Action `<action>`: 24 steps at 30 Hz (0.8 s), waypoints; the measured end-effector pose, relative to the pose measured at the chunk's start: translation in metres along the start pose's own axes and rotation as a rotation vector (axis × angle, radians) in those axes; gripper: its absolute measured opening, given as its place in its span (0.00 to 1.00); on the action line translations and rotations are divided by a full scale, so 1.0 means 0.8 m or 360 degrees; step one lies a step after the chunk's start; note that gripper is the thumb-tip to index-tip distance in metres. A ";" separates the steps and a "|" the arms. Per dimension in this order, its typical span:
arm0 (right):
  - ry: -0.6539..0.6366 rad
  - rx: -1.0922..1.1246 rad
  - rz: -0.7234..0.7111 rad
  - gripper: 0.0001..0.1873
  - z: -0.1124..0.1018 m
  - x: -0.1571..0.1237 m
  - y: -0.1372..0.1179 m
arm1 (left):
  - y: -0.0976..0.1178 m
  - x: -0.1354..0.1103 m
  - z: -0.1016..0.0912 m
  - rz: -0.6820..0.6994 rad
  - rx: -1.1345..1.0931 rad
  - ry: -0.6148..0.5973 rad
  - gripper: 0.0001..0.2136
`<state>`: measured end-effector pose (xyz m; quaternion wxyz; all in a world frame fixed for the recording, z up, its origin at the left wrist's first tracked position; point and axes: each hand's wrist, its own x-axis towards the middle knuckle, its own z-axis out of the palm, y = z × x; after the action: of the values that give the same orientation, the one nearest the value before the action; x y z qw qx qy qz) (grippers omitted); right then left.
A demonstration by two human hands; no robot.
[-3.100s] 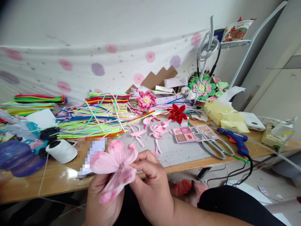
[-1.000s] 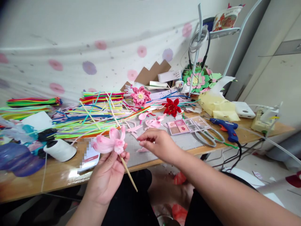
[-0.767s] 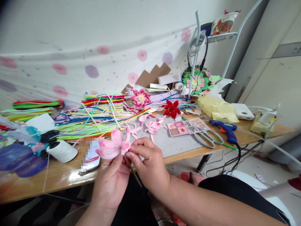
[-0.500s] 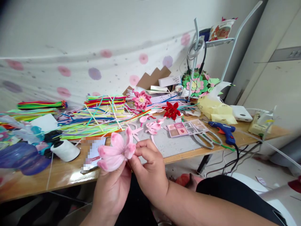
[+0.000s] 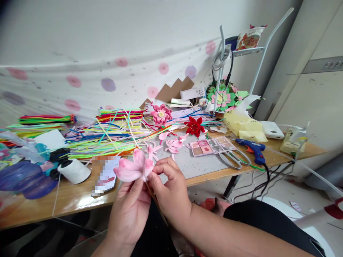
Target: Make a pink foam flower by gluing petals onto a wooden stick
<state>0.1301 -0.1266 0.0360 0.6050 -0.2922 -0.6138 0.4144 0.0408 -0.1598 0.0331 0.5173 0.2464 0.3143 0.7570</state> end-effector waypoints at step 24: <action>0.0445 -0.2026 0.1053 0.17 -0.364 0.095 0.048 | 0.000 0.026 -0.007 -0.0303 -0.0129 0.0084 0.09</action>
<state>0.4039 0.0026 0.0193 0.2337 -0.8078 -0.5324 0.0973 0.0301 -0.1418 0.0302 0.5880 0.1740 0.3189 0.7227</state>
